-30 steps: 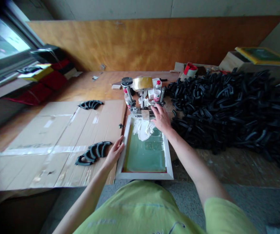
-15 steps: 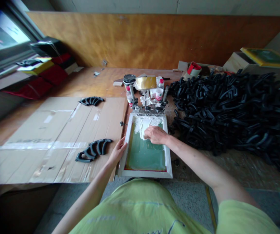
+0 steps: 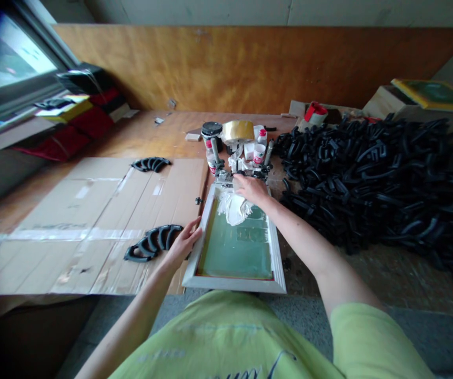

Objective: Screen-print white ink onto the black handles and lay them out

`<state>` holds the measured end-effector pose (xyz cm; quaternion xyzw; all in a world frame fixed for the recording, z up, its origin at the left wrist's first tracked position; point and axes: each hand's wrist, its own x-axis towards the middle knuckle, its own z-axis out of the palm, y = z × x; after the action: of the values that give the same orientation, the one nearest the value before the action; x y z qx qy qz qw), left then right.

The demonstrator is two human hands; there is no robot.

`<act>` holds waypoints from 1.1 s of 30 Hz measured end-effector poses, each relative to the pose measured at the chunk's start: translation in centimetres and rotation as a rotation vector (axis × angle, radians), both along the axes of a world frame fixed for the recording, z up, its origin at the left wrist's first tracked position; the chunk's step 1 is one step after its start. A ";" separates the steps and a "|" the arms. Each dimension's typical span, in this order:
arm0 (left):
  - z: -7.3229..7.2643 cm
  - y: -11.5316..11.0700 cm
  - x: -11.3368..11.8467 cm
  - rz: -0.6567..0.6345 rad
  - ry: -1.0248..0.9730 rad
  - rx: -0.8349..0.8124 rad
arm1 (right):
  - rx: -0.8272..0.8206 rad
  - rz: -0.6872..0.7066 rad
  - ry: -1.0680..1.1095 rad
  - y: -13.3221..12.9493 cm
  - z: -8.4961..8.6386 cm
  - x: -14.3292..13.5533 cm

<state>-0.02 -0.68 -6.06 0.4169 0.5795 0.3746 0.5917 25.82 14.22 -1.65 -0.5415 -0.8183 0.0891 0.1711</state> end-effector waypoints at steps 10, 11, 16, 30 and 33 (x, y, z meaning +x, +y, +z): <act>8.1 6.2 1.3 0.158 -0.209 0.353 | 0.067 -0.608 0.237 0.0 -0.6 11.6; 8.4 7.0 1.6 0.170 -0.212 0.357 | 0.005 -0.596 0.238 -1.0 -2.1 11.6; 7.2 7.4 2.7 0.288 -0.232 0.308 | -0.153 -0.090 0.174 -6.0 -7.9 7.3; 1.3 -3.4 7.2 0.100 -0.205 -0.038 | 0.298 0.184 0.313 -18.8 -5.2 -3.9; 2.1 -3.5 6.1 -0.003 -0.155 0.020 | 0.292 0.225 0.363 -20.0 -5.6 -4.5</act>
<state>6.11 -4.18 -3.97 0.3933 0.5277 0.4104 0.6312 21.32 -5.78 -7.25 -0.3916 -0.8335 0.0841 0.3806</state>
